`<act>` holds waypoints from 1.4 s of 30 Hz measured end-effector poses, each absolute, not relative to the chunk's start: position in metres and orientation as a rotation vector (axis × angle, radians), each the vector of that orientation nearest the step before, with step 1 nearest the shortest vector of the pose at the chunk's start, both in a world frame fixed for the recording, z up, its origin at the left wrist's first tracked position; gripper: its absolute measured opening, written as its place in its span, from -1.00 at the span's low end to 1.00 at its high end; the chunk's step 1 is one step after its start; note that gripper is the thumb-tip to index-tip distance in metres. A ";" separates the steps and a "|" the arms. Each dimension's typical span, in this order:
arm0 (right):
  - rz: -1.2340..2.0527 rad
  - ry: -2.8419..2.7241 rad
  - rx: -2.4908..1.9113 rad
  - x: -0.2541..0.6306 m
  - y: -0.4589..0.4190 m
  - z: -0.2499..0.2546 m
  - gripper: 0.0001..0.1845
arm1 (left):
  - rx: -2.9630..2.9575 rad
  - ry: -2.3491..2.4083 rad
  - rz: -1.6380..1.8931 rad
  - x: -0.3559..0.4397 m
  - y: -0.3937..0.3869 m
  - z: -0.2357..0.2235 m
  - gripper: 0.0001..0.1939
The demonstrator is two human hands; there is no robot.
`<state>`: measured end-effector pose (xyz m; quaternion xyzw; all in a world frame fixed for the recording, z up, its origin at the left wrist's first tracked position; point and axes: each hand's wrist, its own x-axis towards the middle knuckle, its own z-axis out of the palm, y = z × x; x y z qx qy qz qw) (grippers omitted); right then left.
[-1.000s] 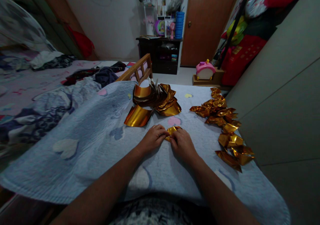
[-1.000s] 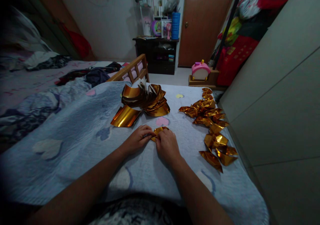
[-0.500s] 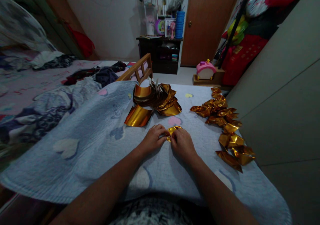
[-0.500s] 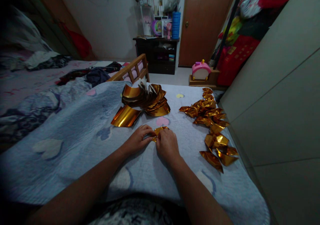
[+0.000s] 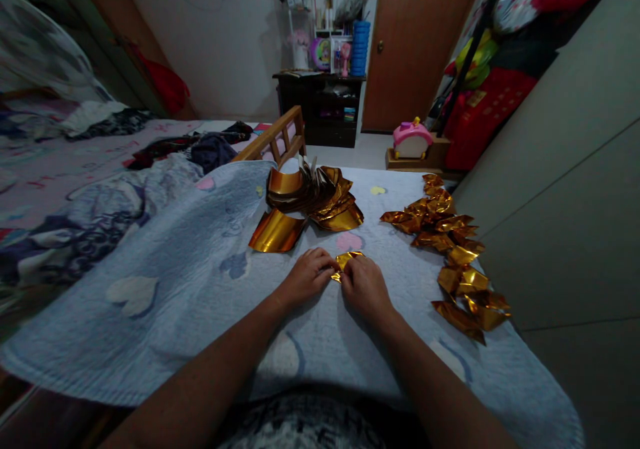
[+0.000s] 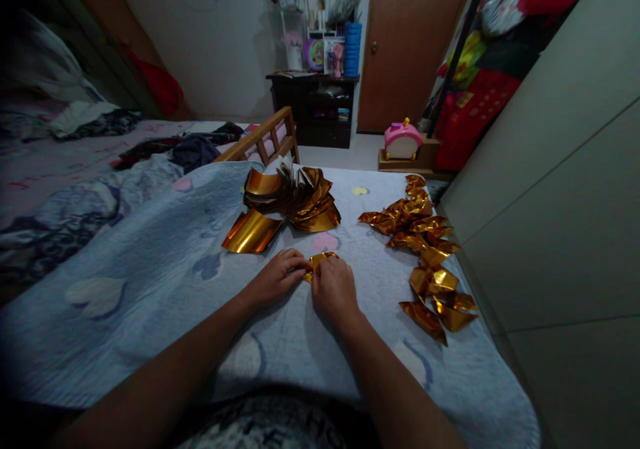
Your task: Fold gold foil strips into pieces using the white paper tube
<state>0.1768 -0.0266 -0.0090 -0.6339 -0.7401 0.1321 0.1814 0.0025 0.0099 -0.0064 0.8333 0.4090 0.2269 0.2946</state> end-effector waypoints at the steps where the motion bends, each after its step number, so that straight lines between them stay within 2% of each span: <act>1: 0.374 -2.092 -1.784 0.177 -0.027 -0.009 -0.89 | 2.218 1.089 0.604 0.003 0.010 -0.006 -0.83; 11: 0.391 -2.010 -1.765 0.176 -0.029 -0.007 -0.93 | 2.225 1.116 0.602 0.004 0.009 -0.008 -0.89; 24: 0.380 -2.087 -1.746 0.178 -0.029 -0.006 -0.87 | 2.185 1.058 0.583 0.001 0.012 -0.005 -0.77; 33: 0.349 -2.081 -1.739 0.176 -0.029 -0.009 -0.90 | 2.226 1.122 0.604 0.005 0.010 -0.008 -0.86; 42: 0.380 -2.020 -1.712 0.177 -0.031 -0.012 -0.95 | 2.223 1.103 0.585 0.003 0.011 -0.008 -0.82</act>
